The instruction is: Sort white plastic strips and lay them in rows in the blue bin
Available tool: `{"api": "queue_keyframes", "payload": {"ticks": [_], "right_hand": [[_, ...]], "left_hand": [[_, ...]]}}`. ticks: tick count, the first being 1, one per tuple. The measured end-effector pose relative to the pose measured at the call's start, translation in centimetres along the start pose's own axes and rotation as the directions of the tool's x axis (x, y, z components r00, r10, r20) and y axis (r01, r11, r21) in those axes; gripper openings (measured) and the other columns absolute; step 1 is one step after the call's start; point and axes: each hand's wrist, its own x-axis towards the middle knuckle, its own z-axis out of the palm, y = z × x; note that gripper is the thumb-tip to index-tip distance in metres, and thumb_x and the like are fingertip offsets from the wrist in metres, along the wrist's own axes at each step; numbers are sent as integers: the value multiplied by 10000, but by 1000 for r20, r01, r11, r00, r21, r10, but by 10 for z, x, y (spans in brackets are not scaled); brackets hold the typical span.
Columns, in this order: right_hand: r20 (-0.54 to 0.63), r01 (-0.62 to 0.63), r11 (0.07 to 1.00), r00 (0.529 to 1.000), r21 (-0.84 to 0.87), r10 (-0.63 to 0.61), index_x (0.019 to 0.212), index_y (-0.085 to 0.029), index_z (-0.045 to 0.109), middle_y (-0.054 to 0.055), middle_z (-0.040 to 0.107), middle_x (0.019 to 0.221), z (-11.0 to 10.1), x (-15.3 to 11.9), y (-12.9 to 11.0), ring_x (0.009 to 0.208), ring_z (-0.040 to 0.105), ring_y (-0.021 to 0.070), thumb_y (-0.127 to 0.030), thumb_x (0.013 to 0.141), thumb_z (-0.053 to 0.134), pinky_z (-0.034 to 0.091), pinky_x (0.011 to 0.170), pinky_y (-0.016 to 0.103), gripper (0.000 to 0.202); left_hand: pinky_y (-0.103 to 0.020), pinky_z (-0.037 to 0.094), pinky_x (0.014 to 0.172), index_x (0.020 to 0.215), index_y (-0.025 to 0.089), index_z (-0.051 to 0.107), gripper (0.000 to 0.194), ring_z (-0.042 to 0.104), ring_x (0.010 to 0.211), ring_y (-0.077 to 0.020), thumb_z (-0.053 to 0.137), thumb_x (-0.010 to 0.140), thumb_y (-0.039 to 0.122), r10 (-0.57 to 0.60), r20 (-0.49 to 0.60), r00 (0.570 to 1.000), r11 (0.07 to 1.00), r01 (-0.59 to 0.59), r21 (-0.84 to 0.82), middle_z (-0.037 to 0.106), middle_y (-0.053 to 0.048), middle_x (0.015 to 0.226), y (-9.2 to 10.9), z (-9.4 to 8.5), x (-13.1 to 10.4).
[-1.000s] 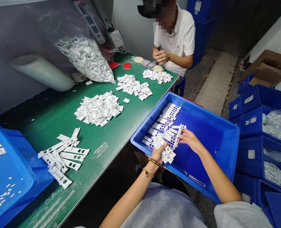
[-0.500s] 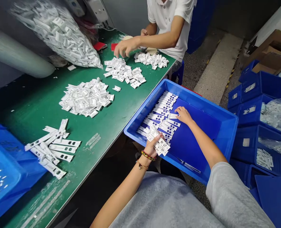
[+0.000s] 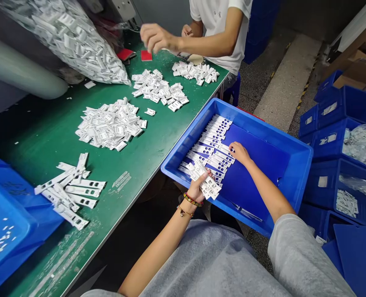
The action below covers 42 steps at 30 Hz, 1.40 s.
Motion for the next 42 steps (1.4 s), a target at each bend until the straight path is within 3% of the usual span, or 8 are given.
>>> {"api": "queue_keyframes", "payload": {"ticks": [10, 14, 21, 27, 34, 39, 42], "right_hand": [[-63, 52, 998, 997, -32, -54, 877, -219, 610, 73, 578, 1059, 5, -6, -8, 999, 522, 240, -202, 811, 632, 434, 881, 353, 71], [-82, 54, 998, 995, -32, -57, 887, -224, 600, 63, 584, 1044, 11, -9, -9, 982, 524, 239, -199, 814, 632, 437, 877, 362, 83], [-196, 53, 996, 978, -76, -67, 915, -227, 612, 72, 608, 1056, 17, -25, -22, 991, 542, 256, -213, 849, 599, 420, 891, 395, 69], [-134, 116, 991, 983, -65, -124, 918, -235, 630, 65, 629, 1024, 30, -42, -33, 993, 560, 249, -222, 862, 583, 420, 902, 392, 75], [-191, 108, 993, 975, -51, -116, 909, -220, 630, 80, 631, 1014, 32, -42, -39, 983, 557, 250, -207, 878, 558, 431, 883, 382, 79], [-42, 280, 959, 959, -41, -281, 939, -224, 616, 68, 627, 1047, 40, -52, -51, 979, 558, 239, -241, 867, 604, 441, 873, 370, 75], [-10, 284, 957, 959, -63, -285, 928, -223, 614, 75, 622, 1046, 43, -55, -53, 977, 556, 242, -220, 875, 584, 442, 858, 372, 60]], "left_hand": [[-275, 514, 719, 866, 149, 640, 371, 626, 679, -123, 849, 562, 191, -5, 0, 1000, 999, 5, -51, 665, -1, 764, 1, 0, -2], [-263, 525, 683, 826, 156, 636, 351, 624, 649, -117, 858, 566, 232, -27, 42, 999, 993, 32, -117, 644, 16, 713, 11, -4, -10], [-251, 526, 729, 865, 167, 645, 368, 614, 673, -95, 866, 577, 228, 161, 42, 986, 983, -156, -96, 638, 30, 751, 40, -27, -21], [-266, 519, 757, 864, 168, 646, 362, 614, 685, -99, 862, 586, 254, 182, 1, 983, 979, -181, -93, 646, 26, 770, 37, -36, -16], [-261, 515, 756, 847, 173, 653, 340, 612, 694, -99, 856, 591, 265, 192, 19, 981, 979, -190, -73, 647, 28, 770, 36, -36, -16], [-243, 521, 753, 837, 167, 662, 363, 606, 698, -87, 876, 561, 264, 192, 15, 981, 977, -190, -97, 643, 33, 767, 36, -36, -17], [-237, 522, 749, 836, 168, 663, 353, 604, 700, -85, 873, 567, 260, 189, 30, 981, 977, -185, -105, 640, 32, 766, 35, -37, -17]]}}
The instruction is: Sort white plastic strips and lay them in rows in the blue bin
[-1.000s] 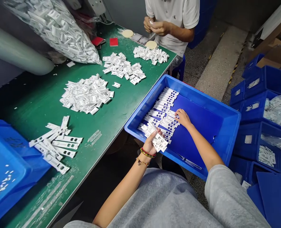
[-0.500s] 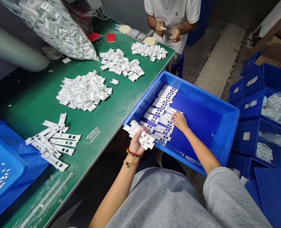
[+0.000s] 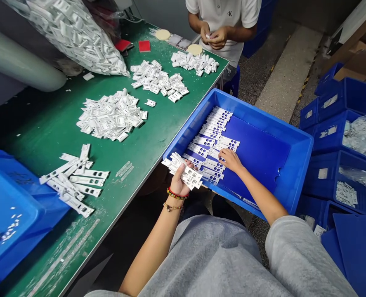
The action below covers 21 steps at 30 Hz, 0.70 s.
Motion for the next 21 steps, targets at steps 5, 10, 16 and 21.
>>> {"api": "queue_keyframes", "payload": {"ticks": [5, 10, 16, 21], "right_hand": [[-53, -51, 999, 997, 10, 51, 955, -218, 614, 86, 618, 1051, -1, -4, -5, 976, 553, 247, -237, 888, 574, 443, 846, 377, 80], [34, 91, 994, 995, 65, -94, 960, -214, 613, 75, 634, 1029, 3, -13, -22, 961, 558, 234, -290, 894, 590, 432, 848, 365, 104], [21, 80, 995, 996, 60, -81, 939, -202, 622, 92, 637, 1000, 7, -18, -33, 932, 552, 233, -261, 919, 529, 428, 816, 360, 112], [155, 176, 971, 967, 162, -201, 912, -218, 650, 84, 644, 990, 7, -30, -44, 917, 569, 233, -340, 860, 627, 449, 798, 355, 134]], "left_hand": [[-236, 521, 750, 819, 173, 656, 327, 599, 690, -81, 866, 582, 258, 11, 36, 999, 1000, -11, 3, 628, 37, 756, -1, 0, 0], [-251, 513, 761, 838, 183, 652, 324, 609, 714, -95, 853, 591, 239, 36, 33, 999, 999, -37, 35, 634, 30, 773, -1, 3, 0], [-277, 511, 786, 844, 185, 642, 332, 624, 710, -107, 849, 587, 216, 45, 19, 999, 996, -46, 71, 649, 30, 774, -2, 6, 0], [-293, 513, 788, 851, 188, 636, 372, 642, 687, -118, 863, 556, 200, 60, -8, 998, 994, -59, 97, 664, 33, 758, -3, 6, 0]]}}
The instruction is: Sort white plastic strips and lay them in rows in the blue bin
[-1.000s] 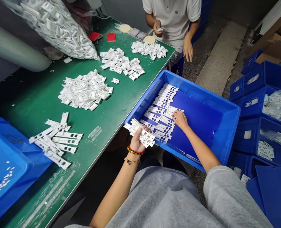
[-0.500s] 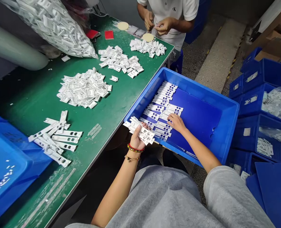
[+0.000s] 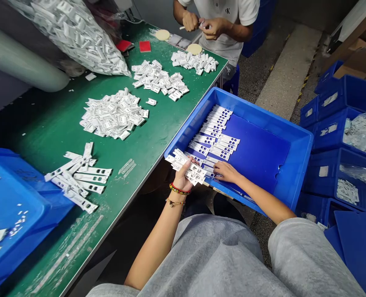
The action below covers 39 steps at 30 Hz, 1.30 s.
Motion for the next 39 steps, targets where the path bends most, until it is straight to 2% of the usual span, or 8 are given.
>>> {"api": "queue_keyframes", "payload": {"ticks": [5, 9, 16, 20, 28, 32, 35, 39], "right_hand": [[-187, -186, 896, 942, 403, 279, 943, -230, 667, 79, 668, 989, -21, 4, -34, 964, 598, 236, -386, 899, 556, 469, 883, 403, 197], [-100, -187, 503, 866, 844, 490, 956, -247, 671, 21, 674, 896, -40, 10, -65, 827, 633, 180, -409, 771, 714, 512, 776, 327, 249], [116, -130, -43, 633, 991, 766, 813, -221, 728, -8, 679, 761, -47, -5, -49, 658, 583, 115, -374, 572, 861, 485, 649, 269, 315], [38, -73, 4, 558, 997, 829, 820, -216, 746, 17, 719, 822, -56, -3, -26, 732, 612, 139, -368, 570, 867, 502, 694, 290, 317], [118, 1, -146, 586, 989, 802, 806, -249, 723, -7, 715, 788, -41, 18, 10, 602, 591, 125, -396, 602, 854, 549, 578, 279, 283], [109, -37, -111, 643, 993, 758, 844, -239, 714, -1, 720, 816, -41, 15, 12, 669, 637, 140, -389, 619, 848, 571, 658, 302, 301], [92, -110, -26, 658, 994, 747, 847, -219, 716, 11, 727, 823, -57, 10, 22, 735, 666, 159, -365, 575, 874, 566, 749, 335, 347], [-179, -180, 306, 505, 935, 844, 906, -218, 727, 40, 746, 908, -87, 7, 70, 811, 681, 186, -418, 647, 800, 548, 791, 355, 335]], "left_hand": [[-280, 510, 671, 837, 158, 636, 416, 638, 616, -129, 889, 518, 246, -27, -98, 995, 994, 37, 104, 667, 20, 681, -2, 4, 1], [-281, 511, 650, 781, 141, 665, 380, 636, 610, -143, 895, 493, 237, 38, -158, 987, 949, 14, 316, 694, -5, 696, -13, 17, 5], [-344, 534, 753, 860, 142, 677, 409, 683, 725, -192, 879, 515, 231, -130, -21, 991, 956, 131, 262, 737, -54, 841, -39, 43, 26], [-372, 527, 870, 902, 159, 672, 459, 700, 887, -236, 883, 496, 186, -80, -45, 996, 979, 87, 186, 745, -54, 859, -48, 53, 46], [-395, 558, 772, 938, 134, 673, 540, 702, 708, -229, 897, 448, 153, -234, 111, 966, 953, 205, 223, 729, -48, 763, -38, 62, 78], [-420, 567, 800, 901, 131, 673, 468, 713, 739, -246, 883, 483, 160, -227, 13, 974, 957, 220, 189, 743, -67, 794, -38, 56, 82], [-426, 563, 845, 900, 128, 674, 466, 720, 819, -262, 875, 480, 134, -184, -89, 979, 963, 198, 184, 751, -79, 817, -41, 54, 85], [-411, 533, 933, 901, 130, 683, 429, 696, 987, -273, 855, 507, 122, -112, -113, 987, 976, 131, 173, 754, -81, 831, -44, 52, 91]]}}
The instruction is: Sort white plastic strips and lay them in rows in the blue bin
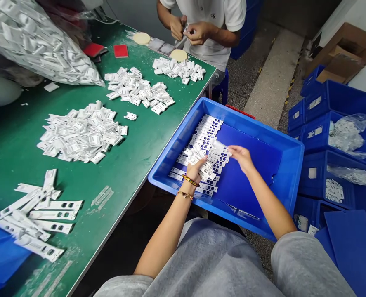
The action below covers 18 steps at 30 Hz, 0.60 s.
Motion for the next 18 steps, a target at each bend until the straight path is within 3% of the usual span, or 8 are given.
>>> {"api": "queue_keyframes", "payload": {"ticks": [2, 4, 8, 11, 15, 18], "right_hand": [[-98, 114, 970, 986, -216, -138, 904, -205, 731, 60, 750, 933, -15, 28, 1, 840, 684, 206, -431, 693, 734, 542, 800, 371, 309], [-104, 152, 912, 973, -382, -206, 844, -190, 734, 74, 753, 904, -24, 50, 6, 837, 686, 223, -413, 707, 695, 537, 803, 386, 264], [-62, 167, 851, 972, -498, -227, 750, -200, 731, 64, 749, 840, -22, 71, 20, 813, 675, 238, -329, 721, 656, 514, 831, 418, 152], [-55, 185, 799, 964, -572, -262, 738, -216, 731, 71, 739, 894, -16, 72, 18, 904, 640, 269, -258, 713, 663, 454, 925, 474, 84], [-21, 288, 706, 919, -647, -393, 807, -210, 725, 107, 691, 1056, 4, 59, 1, 1079, 555, 302, -258, 743, 666, 386, 997, 498, 100], [202, 342, 820, 939, -460, -278, 839, -220, 709, 65, 700, 926, 37, 32, -5, 930, 616, 245, -366, 807, 619, 486, 854, 413, 175]], "left_hand": [[-420, 542, 921, 858, 133, 683, 383, 695, 988, -282, 842, 511, 109, -17, -49, 999, 1000, 16, -17, 750, -74, 788, 0, -1, 3], [-433, 562, 883, 836, 137, 677, 373, 704, 952, -290, 832, 501, 86, -38, -90, 995, 999, 35, -30, 746, -69, 762, -1, -3, 5], [-451, 587, 824, 825, 127, 670, 371, 722, 862, -297, 829, 495, 69, -65, -118, 991, 997, 61, -36, 736, -73, 735, -1, -5, 7], [-456, 593, 807, 809, 124, 671, 354, 726, 823, -300, 832, 500, 61, -96, -139, 986, 995, 91, -38, 728, -70, 703, -2, -6, 7], [-458, 596, 792, 815, 117, 686, 349, 725, 781, -290, 839, 507, 60, -136, -189, 972, 991, 134, -24, 729, -78, 710, -1, -7, 7], [-467, 588, 801, 832, 111, 688, 376, 724, 785, -290, 854, 497, 74, -126, -205, 971, 991, 133, 21, 741, -100, 785, -2, -8, 7]]}}
